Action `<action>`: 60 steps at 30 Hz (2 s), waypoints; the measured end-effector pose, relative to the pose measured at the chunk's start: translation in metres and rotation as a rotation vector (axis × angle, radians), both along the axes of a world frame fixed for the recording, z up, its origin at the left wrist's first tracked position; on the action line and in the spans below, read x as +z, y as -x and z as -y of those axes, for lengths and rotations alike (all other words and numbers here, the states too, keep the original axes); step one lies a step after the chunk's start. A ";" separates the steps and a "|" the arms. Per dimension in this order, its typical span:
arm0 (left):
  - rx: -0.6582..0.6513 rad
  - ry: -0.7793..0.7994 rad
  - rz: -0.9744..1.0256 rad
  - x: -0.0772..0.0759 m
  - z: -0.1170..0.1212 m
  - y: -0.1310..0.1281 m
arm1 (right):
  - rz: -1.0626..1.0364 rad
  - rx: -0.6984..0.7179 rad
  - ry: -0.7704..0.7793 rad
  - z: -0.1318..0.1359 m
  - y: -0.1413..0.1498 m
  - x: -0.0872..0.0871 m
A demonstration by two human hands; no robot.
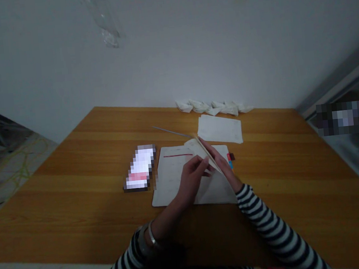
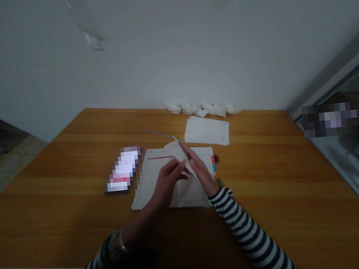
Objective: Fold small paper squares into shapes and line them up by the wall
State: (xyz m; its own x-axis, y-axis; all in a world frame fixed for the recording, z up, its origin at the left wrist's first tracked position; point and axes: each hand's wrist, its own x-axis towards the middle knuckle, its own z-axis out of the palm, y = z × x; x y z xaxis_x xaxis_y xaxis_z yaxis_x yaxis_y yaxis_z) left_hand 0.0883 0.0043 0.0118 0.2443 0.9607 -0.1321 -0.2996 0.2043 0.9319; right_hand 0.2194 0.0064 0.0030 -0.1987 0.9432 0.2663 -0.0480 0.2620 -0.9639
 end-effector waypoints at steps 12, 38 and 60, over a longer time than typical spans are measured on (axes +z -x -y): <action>0.246 0.057 -0.581 -0.013 -0.022 0.101 | 0.431 -0.397 -0.154 -0.016 -0.065 0.031; 0.327 -0.105 -1.089 -0.020 0.013 0.129 | 1.165 -0.142 -0.235 -0.038 0.007 -0.053; -0.382 -1.224 -1.177 0.007 -0.155 -0.052 | 1.166 -0.181 -0.268 -0.038 0.012 -0.051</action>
State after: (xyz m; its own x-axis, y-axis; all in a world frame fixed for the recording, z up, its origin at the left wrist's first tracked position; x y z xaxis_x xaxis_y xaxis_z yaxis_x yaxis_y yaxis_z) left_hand 0.1402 0.1594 0.0191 0.7776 0.5485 0.3075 0.4882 -0.8348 0.2545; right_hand 0.2075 0.0444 -0.0479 -0.3204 0.9244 0.2069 0.8716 0.3732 -0.3179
